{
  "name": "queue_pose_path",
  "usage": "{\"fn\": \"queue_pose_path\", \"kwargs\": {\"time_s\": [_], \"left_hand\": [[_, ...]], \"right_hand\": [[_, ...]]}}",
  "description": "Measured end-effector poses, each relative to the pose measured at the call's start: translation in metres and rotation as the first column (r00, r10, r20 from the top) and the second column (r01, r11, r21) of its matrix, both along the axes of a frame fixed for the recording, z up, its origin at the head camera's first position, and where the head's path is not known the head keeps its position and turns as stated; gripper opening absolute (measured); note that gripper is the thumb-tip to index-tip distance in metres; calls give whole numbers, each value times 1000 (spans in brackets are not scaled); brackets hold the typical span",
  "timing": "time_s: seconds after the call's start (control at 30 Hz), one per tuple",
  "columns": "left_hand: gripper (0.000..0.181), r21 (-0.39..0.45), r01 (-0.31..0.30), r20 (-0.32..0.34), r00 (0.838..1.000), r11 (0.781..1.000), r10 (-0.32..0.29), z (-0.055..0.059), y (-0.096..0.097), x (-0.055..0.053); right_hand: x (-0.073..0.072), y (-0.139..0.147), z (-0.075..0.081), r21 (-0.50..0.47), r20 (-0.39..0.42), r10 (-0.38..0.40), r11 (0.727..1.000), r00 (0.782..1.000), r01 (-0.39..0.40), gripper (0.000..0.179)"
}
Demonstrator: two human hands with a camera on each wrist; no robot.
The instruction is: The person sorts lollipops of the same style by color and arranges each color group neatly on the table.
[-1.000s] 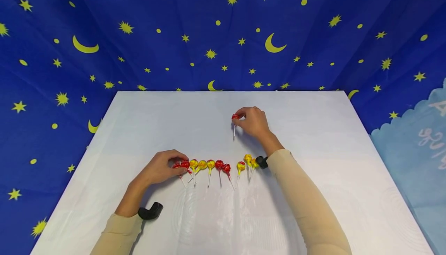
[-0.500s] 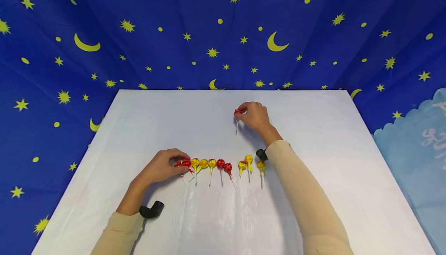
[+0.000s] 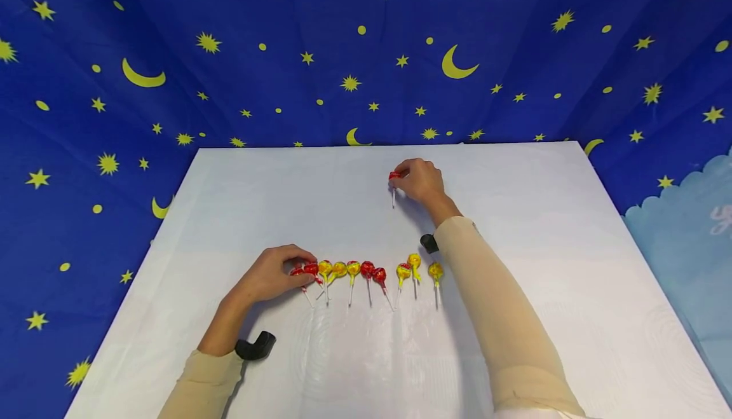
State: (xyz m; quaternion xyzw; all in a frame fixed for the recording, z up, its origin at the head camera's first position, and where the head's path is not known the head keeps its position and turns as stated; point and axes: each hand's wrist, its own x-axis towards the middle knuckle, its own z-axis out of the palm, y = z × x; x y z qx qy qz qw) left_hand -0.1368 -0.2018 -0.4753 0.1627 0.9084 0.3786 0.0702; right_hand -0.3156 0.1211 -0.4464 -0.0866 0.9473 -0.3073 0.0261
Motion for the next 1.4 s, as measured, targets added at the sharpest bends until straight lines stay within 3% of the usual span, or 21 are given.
{"fn": "queue_pose_path", "kwargs": {"time_s": [0.7,1.1,1.4], "left_hand": [[26,-9,-26,-11,1000,1000,26,-4,-1,2],[27,-5,-11,-15,1000,1000,11,-3,-2,-1],[27,-12,4,-30,1000,1000,-4,-2,-1,0]], "right_hand": [[-11,-8,-9,63,52,-4,998,999,1,35],[-9,-1,-7,-6,94,-15,1000,995,15,48],[2,3,-4,-10,45,37,999,998,-37,46]]}}
